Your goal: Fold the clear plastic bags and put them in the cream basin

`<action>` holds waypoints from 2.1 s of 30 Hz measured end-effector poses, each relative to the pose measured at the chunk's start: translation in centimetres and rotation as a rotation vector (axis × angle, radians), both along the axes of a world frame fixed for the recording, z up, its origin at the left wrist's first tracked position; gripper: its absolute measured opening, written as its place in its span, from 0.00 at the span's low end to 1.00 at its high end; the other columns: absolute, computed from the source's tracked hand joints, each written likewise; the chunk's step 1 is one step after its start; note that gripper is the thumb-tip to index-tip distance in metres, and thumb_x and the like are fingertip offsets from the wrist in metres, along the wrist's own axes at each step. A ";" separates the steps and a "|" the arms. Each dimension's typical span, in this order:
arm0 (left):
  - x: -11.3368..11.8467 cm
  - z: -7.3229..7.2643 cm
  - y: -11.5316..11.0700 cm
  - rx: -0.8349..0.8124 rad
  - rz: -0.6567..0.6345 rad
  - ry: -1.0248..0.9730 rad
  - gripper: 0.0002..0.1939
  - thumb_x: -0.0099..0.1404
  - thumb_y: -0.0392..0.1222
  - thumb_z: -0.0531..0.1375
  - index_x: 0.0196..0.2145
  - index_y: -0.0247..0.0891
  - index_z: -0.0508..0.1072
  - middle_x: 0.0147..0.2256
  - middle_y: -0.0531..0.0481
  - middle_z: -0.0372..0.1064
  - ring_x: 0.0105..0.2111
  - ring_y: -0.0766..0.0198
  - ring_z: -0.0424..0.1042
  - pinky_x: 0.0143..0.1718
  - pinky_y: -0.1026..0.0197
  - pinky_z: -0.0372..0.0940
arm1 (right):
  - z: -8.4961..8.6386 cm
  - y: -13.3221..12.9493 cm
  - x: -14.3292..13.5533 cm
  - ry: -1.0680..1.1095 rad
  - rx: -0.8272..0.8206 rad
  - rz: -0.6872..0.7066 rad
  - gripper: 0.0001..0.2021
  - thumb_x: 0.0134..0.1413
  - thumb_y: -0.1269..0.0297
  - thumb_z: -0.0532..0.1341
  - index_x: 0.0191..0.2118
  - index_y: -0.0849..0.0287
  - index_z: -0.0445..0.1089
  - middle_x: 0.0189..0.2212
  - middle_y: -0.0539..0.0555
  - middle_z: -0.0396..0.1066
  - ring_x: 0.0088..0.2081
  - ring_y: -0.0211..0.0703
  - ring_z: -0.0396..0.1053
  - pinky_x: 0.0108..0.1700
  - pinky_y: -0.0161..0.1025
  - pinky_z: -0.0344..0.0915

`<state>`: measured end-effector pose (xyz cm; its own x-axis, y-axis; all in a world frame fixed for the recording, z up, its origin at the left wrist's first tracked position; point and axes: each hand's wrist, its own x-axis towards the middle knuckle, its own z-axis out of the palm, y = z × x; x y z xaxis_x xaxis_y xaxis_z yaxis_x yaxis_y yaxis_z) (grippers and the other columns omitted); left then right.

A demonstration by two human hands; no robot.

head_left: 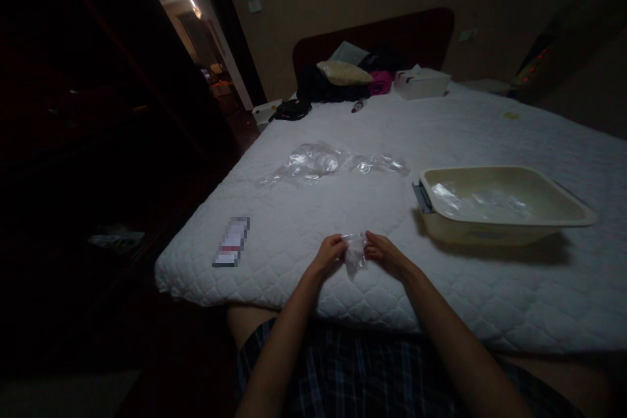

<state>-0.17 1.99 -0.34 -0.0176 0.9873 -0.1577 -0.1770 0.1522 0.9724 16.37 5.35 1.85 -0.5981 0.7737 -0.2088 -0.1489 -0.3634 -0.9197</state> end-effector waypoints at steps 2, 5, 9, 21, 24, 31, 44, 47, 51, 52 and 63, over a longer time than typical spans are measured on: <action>0.0 0.1 0.0 0.005 -0.006 0.027 0.11 0.46 0.45 0.59 0.22 0.33 0.66 0.17 0.57 0.57 0.17 0.73 0.56 0.19 0.68 0.49 | -0.1 -0.2 0.0 -0.006 0.031 -0.001 0.18 0.40 0.50 0.65 0.30 0.62 0.69 0.24 0.51 0.68 0.25 0.34 0.64 0.27 0.32 0.59; 0.0 0.1 -0.1 0.015 0.010 0.032 0.10 0.47 0.44 0.59 0.21 0.34 0.65 0.17 0.57 0.57 0.17 0.73 0.56 0.20 0.68 0.50 | -0.5 -0.4 0.1 0.005 0.075 -0.007 0.18 0.36 0.56 0.67 0.34 0.63 0.70 0.25 0.51 0.69 0.25 0.33 0.63 0.28 0.32 0.58; -0.2 -0.2 -0.2 0.007 0.029 -0.010 0.11 0.47 0.45 0.60 0.20 0.34 0.64 0.17 0.57 0.57 0.17 0.73 0.56 0.19 0.68 0.50 | -0.9 -0.4 0.2 0.005 0.079 -0.061 0.18 0.36 0.57 0.67 0.35 0.63 0.71 0.27 0.51 0.70 0.26 0.34 0.64 0.28 0.33 0.59; -0.1 0.9 -0.9 -0.056 -0.038 -0.070 0.20 0.41 0.48 0.68 0.28 0.33 0.70 0.20 0.55 0.64 0.19 0.73 0.61 0.22 0.68 0.54 | -1.7 -0.1 0.0 0.032 0.091 -0.244 0.18 0.37 0.56 0.66 0.34 0.63 0.70 0.26 0.50 0.69 0.25 0.35 0.63 0.28 0.34 0.60; 0.0 0.7 -0.9 -0.069 0.011 -0.074 0.20 0.38 0.47 0.69 0.27 0.32 0.70 0.18 0.54 0.64 0.18 0.72 0.62 0.21 0.68 0.54 | -1.6 -0.1 0.0 0.030 0.068 -0.272 0.18 0.36 0.55 0.67 0.33 0.62 0.70 0.25 0.49 0.68 0.25 0.35 0.63 0.28 0.34 0.60; 0.1 0.5 -1.0 -0.082 0.029 -0.056 0.21 0.38 0.47 0.69 0.26 0.32 0.70 0.19 0.54 0.65 0.17 0.72 0.61 0.20 0.68 0.53 | -1.2 -0.5 -0.3 -0.012 0.157 -0.261 0.17 0.40 0.52 0.64 0.32 0.62 0.71 0.24 0.50 0.68 0.24 0.35 0.61 0.27 0.34 0.58; 0.0 1.5 -1.1 -0.054 -0.008 -0.075 0.21 0.46 0.53 0.65 0.29 0.31 0.71 0.23 0.47 0.70 0.21 0.67 0.68 0.26 0.63 0.63 | 0.3 0.2 1.0 -0.051 0.230 -0.334 0.18 0.40 0.50 0.63 0.30 0.62 0.69 0.21 0.48 0.65 0.21 0.33 0.58 0.23 0.32 0.55; 0.1 1.5 -1.2 -0.064 0.012 -0.090 0.19 0.47 0.51 0.65 0.29 0.31 0.71 0.24 0.45 0.71 0.22 0.66 0.69 0.27 0.62 0.64 | 3.3 0.8 3.6 -0.127 0.326 -0.349 0.17 0.37 0.51 0.65 0.28 0.62 0.70 0.20 0.49 0.65 0.22 0.34 0.60 0.24 0.33 0.57; 0.1 1.8 -1.2 -0.086 0.034 -0.064 0.19 0.47 0.51 0.65 0.29 0.31 0.71 0.24 0.45 0.71 0.22 0.66 0.69 0.28 0.62 0.64 | 8.2 2.5 9.1 -0.221 0.443 -0.403 0.17 0.38 0.52 0.65 0.32 0.60 0.72 0.25 0.51 0.68 0.26 0.37 0.63 0.27 0.35 0.62; 0.1 1.9 -1.2 -0.089 0.034 -0.054 0.19 0.47 0.51 0.64 0.28 0.31 0.71 0.24 0.46 0.71 0.22 0.66 0.69 0.27 0.62 0.64 | 9.4 3.1 10.7 -0.243 0.466 -0.406 0.17 0.38 0.52 0.65 0.33 0.60 0.72 0.26 0.51 0.69 0.26 0.37 0.64 0.27 0.35 0.63; 0.3 1.9 -1.4 -0.140 0.096 0.018 0.19 0.45 0.53 0.65 0.28 0.33 0.71 0.25 0.47 0.71 0.22 0.66 0.68 0.28 0.62 0.64 | 14.4 12.6 24.7 -0.652 0.535 -0.512 0.10 0.41 0.61 0.65 0.29 0.63 0.72 0.22 0.52 0.68 0.22 0.35 0.63 0.23 0.34 0.62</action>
<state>0.17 0.59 1.55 -0.1148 0.9493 -0.2927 -0.1797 0.2700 0.9459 41.04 17.98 16.21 -0.0562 0.9956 0.0744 0.4225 0.0912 -0.9018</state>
